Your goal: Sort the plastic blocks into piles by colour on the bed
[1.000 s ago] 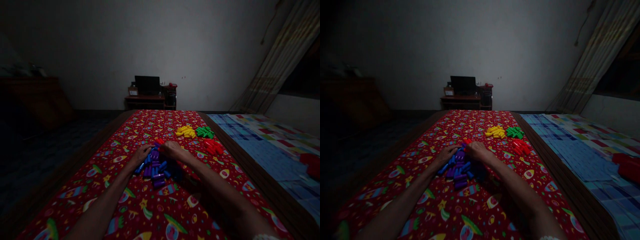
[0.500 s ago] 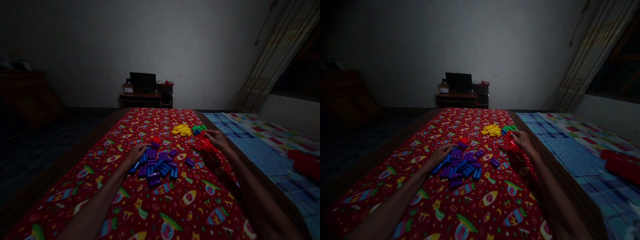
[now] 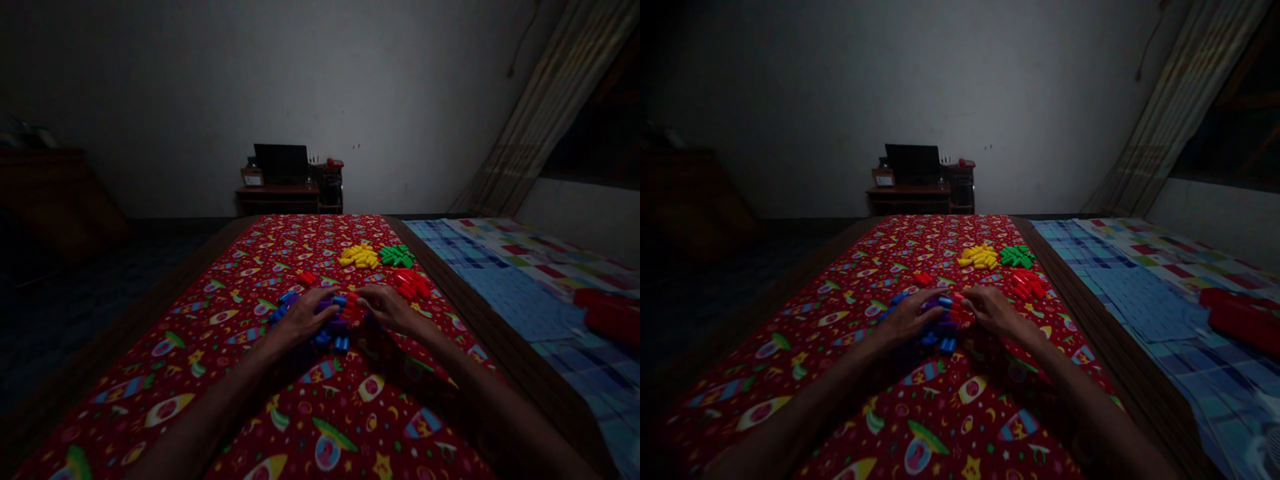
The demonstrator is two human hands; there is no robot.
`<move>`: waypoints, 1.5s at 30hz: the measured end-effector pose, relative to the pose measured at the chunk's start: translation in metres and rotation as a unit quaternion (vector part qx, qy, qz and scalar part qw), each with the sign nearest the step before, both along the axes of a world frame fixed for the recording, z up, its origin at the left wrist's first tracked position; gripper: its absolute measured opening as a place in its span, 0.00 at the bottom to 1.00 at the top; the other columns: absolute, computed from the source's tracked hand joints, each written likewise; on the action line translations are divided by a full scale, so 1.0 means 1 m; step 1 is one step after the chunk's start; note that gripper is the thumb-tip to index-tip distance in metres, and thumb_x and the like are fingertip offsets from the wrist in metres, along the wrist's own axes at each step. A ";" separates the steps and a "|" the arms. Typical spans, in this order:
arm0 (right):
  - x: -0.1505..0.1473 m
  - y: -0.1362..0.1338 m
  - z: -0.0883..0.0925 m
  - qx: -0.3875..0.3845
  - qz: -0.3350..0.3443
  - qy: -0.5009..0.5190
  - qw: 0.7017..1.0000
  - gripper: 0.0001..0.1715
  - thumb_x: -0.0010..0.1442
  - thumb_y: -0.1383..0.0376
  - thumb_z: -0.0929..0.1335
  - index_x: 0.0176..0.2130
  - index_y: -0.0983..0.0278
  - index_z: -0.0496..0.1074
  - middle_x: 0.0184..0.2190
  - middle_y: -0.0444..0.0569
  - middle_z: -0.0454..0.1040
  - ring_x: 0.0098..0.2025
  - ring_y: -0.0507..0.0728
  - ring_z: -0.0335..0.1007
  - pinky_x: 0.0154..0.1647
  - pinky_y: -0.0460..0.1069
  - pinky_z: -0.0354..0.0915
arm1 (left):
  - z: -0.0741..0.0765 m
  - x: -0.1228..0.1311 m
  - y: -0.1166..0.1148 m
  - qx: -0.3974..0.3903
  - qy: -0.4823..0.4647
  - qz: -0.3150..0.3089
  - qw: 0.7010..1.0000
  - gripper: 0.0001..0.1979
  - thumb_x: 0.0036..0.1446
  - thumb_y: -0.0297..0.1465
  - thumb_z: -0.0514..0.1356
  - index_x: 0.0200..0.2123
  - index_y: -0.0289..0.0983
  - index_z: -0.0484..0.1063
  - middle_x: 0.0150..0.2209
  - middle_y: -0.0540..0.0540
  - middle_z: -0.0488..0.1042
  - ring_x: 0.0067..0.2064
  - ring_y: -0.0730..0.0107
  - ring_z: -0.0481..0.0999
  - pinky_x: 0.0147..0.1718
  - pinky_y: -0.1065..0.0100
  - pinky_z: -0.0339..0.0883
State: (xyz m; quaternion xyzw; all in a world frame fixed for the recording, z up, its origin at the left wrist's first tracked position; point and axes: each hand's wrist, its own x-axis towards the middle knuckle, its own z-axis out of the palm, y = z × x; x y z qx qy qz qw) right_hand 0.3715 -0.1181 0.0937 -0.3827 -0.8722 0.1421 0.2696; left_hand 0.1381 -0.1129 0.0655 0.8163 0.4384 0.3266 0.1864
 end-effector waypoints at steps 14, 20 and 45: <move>0.116 0.054 -0.014 0.024 -0.372 0.065 0.926 0.19 0.61 0.60 0.63 0.41 0.67 0.79 0.38 0.56 0.80 0.38 0.59 0.75 0.36 0.48 0.64 | 0.000 -0.048 0.037 0.046 0.007 0.088 0.995 0.19 0.52 0.47 0.55 0.30 0.38 0.75 0.38 0.41 0.77 0.42 0.58 0.75 0.45 0.59 0.69; 0.123 0.055 -0.027 -0.002 -0.418 0.054 0.907 0.23 0.61 0.58 0.62 0.43 0.68 0.79 0.37 0.57 0.80 0.37 0.59 0.76 0.33 0.47 0.63 | -0.018 -0.064 0.051 0.040 0.026 0.085 0.995 0.20 0.53 0.47 0.53 0.31 0.39 0.77 0.39 0.40 0.77 0.43 0.57 0.75 0.47 0.58 0.68; -0.042 0.086 0.002 0.032 -0.146 -0.054 0.987 0.22 0.63 0.61 0.60 0.28 0.68 0.76 0.22 0.46 0.72 0.25 0.50 0.64 0.26 0.44 0.51 | -0.050 -0.103 0.059 -0.002 -0.100 0.233 0.967 0.17 0.51 0.34 0.49 0.36 0.36 0.76 0.38 0.43 0.79 0.41 0.61 0.78 0.44 0.60 0.72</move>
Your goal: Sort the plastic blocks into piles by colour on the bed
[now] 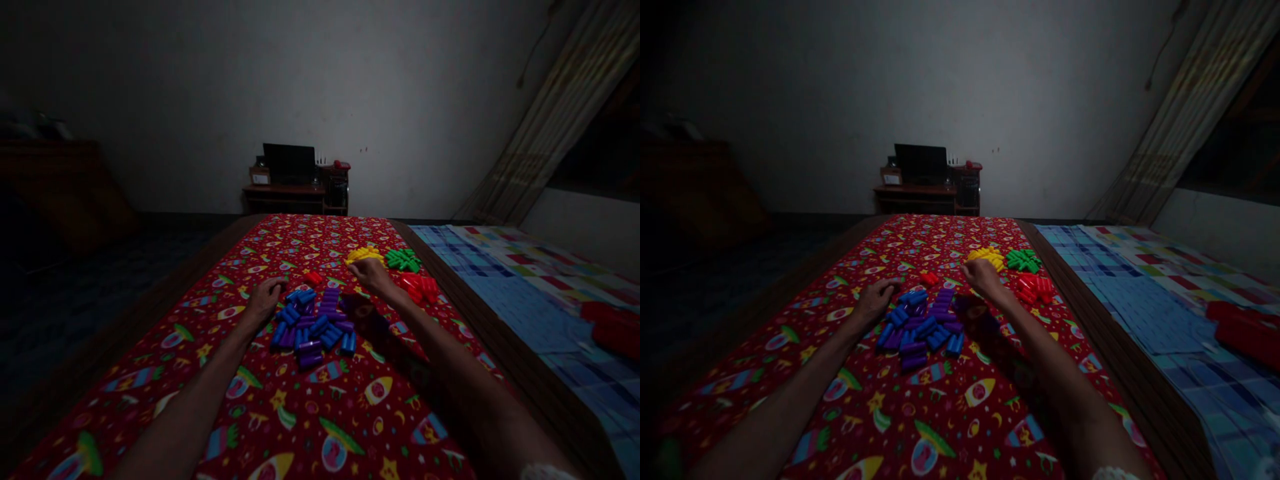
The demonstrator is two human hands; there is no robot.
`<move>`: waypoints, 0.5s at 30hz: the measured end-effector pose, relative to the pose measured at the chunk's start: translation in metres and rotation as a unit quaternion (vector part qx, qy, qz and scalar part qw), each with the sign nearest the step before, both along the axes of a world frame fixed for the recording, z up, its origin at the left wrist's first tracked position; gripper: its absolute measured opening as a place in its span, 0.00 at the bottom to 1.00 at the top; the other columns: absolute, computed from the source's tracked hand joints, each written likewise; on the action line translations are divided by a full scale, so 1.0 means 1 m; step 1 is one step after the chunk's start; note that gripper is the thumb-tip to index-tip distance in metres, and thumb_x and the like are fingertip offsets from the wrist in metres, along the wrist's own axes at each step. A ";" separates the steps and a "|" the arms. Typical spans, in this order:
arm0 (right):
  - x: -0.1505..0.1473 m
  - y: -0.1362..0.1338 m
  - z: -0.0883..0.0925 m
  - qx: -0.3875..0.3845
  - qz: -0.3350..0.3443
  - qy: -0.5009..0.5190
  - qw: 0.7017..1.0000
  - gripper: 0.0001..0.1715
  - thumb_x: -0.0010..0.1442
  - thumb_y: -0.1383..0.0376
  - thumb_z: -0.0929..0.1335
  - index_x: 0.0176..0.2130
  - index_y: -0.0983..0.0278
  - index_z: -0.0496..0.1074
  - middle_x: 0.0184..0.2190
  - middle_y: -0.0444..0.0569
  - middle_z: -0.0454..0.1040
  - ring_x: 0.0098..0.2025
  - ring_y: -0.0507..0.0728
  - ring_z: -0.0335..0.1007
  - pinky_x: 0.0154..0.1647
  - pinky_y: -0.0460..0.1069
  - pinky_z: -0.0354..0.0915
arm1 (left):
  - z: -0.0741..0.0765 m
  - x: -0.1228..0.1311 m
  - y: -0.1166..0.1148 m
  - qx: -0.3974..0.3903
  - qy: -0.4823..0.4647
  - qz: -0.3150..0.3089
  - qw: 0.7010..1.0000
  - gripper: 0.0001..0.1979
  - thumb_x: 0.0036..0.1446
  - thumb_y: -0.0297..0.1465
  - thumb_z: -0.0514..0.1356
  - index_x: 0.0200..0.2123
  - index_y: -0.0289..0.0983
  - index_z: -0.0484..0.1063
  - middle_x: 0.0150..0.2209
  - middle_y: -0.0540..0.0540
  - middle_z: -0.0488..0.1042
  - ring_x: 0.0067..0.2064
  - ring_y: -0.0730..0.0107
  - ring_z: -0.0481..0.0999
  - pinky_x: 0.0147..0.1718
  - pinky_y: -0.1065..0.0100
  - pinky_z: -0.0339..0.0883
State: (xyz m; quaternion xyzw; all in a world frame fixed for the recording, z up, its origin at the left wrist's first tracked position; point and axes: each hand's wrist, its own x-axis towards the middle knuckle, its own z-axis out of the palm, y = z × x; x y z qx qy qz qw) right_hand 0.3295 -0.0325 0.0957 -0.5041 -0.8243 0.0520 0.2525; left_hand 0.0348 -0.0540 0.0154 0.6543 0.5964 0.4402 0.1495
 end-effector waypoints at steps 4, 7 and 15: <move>-0.080 0.015 -0.015 -0.035 0.037 -0.100 0.994 0.15 0.62 0.59 0.64 0.39 0.66 0.75 0.36 0.52 0.76 0.36 0.54 0.68 0.33 0.45 0.56 | 0.000 -0.003 -0.002 -0.004 -0.020 -0.014 1.000 0.17 0.52 0.34 0.50 0.36 0.36 0.77 0.38 0.43 0.79 0.40 0.62 0.78 0.44 0.60 0.72; -0.101 0.019 -0.027 -0.040 0.024 -0.123 0.991 0.16 0.61 0.60 0.65 0.46 0.64 0.72 0.45 0.54 0.74 0.44 0.57 0.68 0.39 0.46 0.58 | 0.001 -0.004 -0.004 -0.013 -0.045 -0.011 0.999 0.17 0.52 0.34 0.51 0.38 0.35 0.77 0.39 0.43 0.80 0.39 0.62 0.79 0.43 0.60 0.73; -0.017 -0.002 -0.023 0.011 -0.028 -0.108 0.994 0.21 0.67 0.58 0.58 0.39 0.68 0.74 0.33 0.53 0.75 0.33 0.53 0.66 0.31 0.46 0.51 | 0.001 -0.002 -0.002 -0.020 -0.059 -0.008 0.998 0.17 0.51 0.34 0.50 0.36 0.35 0.76 0.38 0.42 0.80 0.40 0.61 0.79 0.43 0.60 0.73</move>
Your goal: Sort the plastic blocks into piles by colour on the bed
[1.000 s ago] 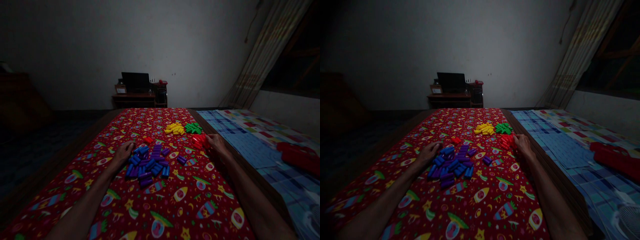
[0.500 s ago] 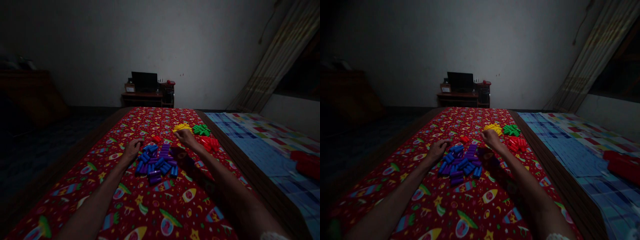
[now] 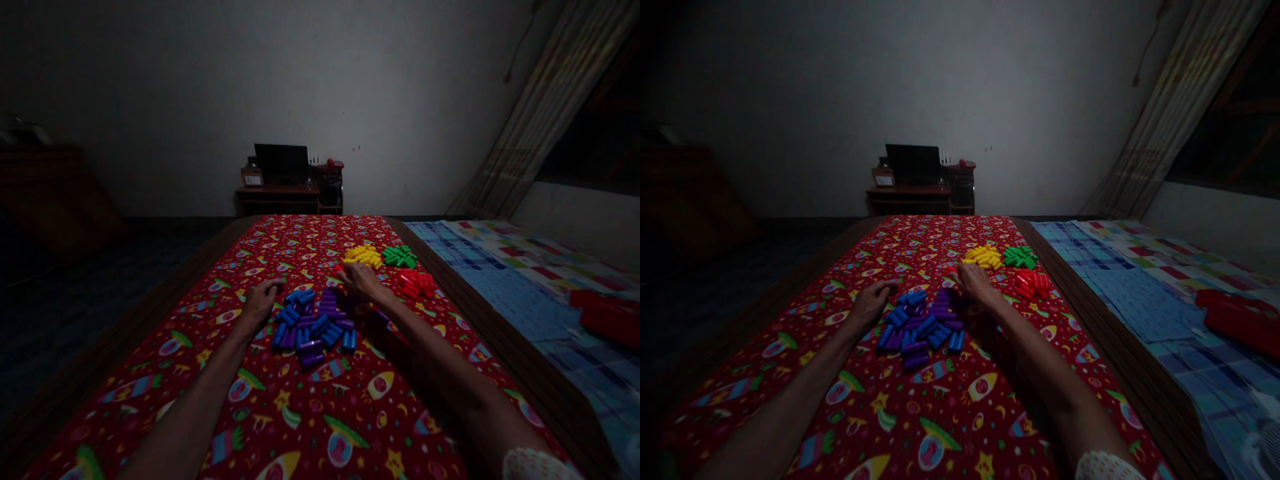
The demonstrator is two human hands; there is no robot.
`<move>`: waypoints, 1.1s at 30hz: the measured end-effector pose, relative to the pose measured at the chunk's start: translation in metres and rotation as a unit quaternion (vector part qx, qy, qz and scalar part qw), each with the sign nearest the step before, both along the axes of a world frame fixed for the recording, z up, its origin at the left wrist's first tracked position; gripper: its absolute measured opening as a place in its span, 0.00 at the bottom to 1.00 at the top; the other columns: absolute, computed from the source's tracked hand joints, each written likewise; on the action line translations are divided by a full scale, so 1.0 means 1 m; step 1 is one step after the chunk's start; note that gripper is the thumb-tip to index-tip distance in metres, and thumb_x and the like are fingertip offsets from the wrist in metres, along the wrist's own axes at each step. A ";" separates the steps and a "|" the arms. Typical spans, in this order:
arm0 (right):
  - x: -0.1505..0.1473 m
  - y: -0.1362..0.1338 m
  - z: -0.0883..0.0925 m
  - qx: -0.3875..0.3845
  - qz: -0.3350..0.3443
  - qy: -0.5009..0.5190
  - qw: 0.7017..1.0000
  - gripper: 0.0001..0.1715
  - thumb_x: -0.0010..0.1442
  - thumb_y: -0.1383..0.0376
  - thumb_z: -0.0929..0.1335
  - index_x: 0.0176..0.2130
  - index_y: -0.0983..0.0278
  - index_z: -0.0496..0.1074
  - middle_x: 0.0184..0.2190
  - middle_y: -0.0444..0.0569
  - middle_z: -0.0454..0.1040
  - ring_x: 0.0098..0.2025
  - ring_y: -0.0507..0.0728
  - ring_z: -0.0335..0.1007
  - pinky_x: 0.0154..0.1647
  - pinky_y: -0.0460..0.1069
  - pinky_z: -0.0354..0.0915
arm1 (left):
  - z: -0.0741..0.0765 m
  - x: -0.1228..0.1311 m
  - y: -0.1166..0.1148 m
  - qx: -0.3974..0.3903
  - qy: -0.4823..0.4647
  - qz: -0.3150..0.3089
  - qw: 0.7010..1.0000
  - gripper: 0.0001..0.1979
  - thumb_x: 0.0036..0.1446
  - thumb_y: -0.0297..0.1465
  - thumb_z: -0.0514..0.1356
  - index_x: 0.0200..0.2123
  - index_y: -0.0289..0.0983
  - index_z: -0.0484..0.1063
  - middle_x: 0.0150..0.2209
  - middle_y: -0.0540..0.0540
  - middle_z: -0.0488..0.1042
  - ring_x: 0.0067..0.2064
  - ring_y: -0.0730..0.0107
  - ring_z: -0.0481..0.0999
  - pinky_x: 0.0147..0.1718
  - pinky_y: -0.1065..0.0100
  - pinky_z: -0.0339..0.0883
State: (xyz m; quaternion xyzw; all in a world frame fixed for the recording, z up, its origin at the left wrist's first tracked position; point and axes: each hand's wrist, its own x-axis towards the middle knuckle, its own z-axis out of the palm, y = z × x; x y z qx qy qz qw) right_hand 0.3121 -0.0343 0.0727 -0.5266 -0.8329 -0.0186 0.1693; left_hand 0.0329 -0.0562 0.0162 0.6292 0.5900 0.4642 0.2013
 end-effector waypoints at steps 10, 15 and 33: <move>0.103 -0.034 0.012 -0.048 -0.174 -0.099 0.979 0.19 0.66 0.60 0.60 0.36 0.69 0.74 0.34 0.56 0.76 0.35 0.55 0.70 0.29 0.47 0.52 | 0.005 0.003 -0.002 -0.001 0.065 0.009 0.998 0.17 0.50 0.35 0.49 0.35 0.36 0.76 0.38 0.42 0.80 0.40 0.60 0.78 0.44 0.60 0.72; 0.106 -0.046 0.020 -0.043 -0.246 -0.117 0.961 0.21 0.65 0.58 0.61 0.50 0.70 0.67 0.43 0.60 0.76 0.43 0.60 0.72 0.36 0.48 0.58 | 0.006 0.002 -0.004 0.004 0.073 0.001 0.997 0.18 0.51 0.36 0.49 0.35 0.36 0.76 0.37 0.42 0.79 0.40 0.60 0.78 0.43 0.60 0.72; 0.169 -0.037 -0.011 0.017 -0.186 0.084 0.979 0.23 0.65 0.64 0.54 0.36 0.69 0.74 0.28 0.54 0.76 0.28 0.54 0.68 0.31 0.47 0.57 | 0.008 0.004 -0.006 0.012 0.067 0.004 0.998 0.16 0.52 0.34 0.50 0.34 0.37 0.76 0.37 0.44 0.80 0.39 0.61 0.78 0.44 0.60 0.72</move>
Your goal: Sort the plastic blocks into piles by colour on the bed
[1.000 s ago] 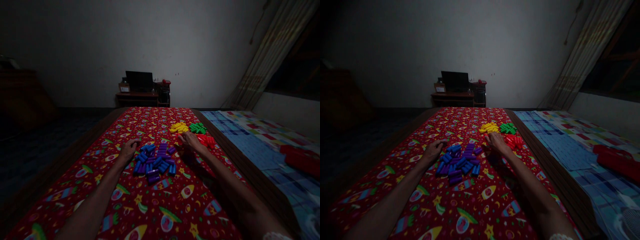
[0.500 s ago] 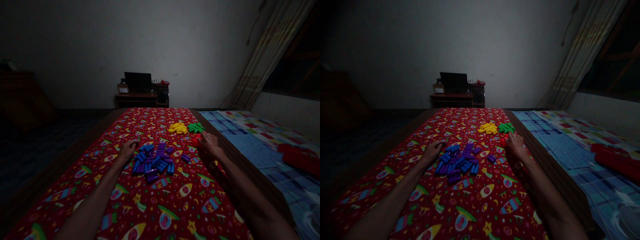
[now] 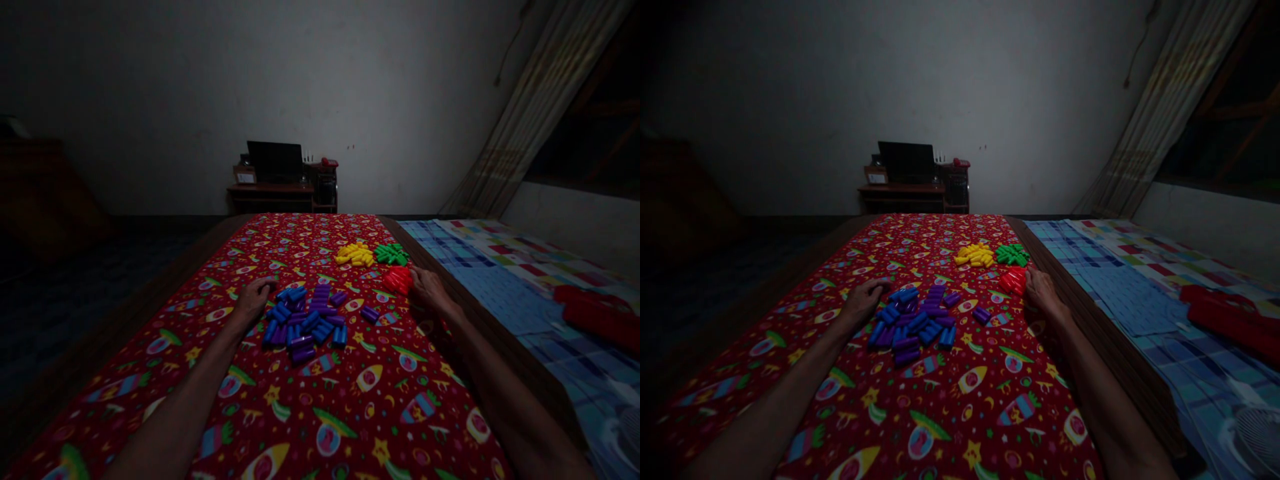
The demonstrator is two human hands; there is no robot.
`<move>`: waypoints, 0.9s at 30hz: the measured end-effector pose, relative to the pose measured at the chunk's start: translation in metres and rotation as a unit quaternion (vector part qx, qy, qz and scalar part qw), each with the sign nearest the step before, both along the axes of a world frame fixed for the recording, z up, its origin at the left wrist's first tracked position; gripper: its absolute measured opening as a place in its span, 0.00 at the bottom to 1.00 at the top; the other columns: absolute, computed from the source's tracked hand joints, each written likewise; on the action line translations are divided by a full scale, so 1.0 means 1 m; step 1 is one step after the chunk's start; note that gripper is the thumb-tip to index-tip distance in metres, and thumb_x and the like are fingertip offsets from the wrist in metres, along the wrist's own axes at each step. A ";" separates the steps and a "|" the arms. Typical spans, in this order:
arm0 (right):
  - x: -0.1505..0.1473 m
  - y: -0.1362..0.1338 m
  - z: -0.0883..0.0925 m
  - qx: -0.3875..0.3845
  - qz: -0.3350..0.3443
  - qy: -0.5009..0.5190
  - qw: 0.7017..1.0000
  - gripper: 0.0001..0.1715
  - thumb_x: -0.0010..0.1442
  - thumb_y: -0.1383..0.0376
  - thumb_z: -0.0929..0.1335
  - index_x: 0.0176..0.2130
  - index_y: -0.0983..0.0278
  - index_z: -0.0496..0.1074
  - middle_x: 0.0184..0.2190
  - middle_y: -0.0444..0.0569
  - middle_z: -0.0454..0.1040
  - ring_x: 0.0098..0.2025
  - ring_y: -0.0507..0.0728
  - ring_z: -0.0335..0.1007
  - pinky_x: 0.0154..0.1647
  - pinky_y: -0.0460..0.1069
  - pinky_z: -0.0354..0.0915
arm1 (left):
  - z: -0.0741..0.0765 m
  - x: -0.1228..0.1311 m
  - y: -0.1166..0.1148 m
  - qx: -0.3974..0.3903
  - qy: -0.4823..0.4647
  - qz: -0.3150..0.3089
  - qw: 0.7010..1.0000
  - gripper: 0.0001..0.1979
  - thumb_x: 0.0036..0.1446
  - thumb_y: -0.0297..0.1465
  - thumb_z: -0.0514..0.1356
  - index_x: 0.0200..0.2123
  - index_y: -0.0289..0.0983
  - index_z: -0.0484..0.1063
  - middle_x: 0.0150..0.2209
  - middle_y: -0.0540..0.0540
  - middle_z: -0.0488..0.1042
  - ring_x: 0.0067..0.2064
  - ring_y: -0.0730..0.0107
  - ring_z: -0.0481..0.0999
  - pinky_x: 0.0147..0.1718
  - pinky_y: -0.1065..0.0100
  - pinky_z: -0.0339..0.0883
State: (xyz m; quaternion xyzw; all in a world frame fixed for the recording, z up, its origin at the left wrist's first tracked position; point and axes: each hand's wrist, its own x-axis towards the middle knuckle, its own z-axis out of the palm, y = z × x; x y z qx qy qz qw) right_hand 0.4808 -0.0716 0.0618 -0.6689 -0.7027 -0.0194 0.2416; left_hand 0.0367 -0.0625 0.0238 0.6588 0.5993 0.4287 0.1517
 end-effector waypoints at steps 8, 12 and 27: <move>-0.052 -0.005 0.023 0.071 0.101 0.087 0.989 0.20 0.61 0.66 0.60 0.46 0.69 0.75 0.39 0.57 0.78 0.38 0.58 0.73 0.40 0.50 0.64 | 0.000 0.000 0.003 -0.010 -0.004 -0.005 1.000 0.16 0.50 0.34 0.50 0.34 0.36 0.76 0.37 0.42 0.79 0.40 0.60 0.78 0.44 0.60 0.72; -0.112 -0.013 0.011 -0.027 0.319 0.036 0.947 0.22 0.55 0.71 0.65 0.50 0.67 0.73 0.40 0.54 0.78 0.38 0.56 0.72 0.39 0.47 0.63 | -0.002 -0.001 0.002 0.001 -0.001 -0.004 1.000 0.15 0.50 0.34 0.50 0.33 0.37 0.76 0.36 0.44 0.80 0.39 0.61 0.78 0.43 0.61 0.72; -0.104 0.000 0.009 -0.012 0.191 -0.073 0.979 0.22 0.63 0.64 0.64 0.55 0.68 0.68 0.42 0.58 0.76 0.41 0.58 0.70 0.39 0.48 0.59 | -0.009 -0.004 0.008 0.001 -0.016 -0.012 1.000 0.17 0.51 0.34 0.50 0.35 0.37 0.76 0.38 0.43 0.80 0.40 0.62 0.78 0.44 0.60 0.72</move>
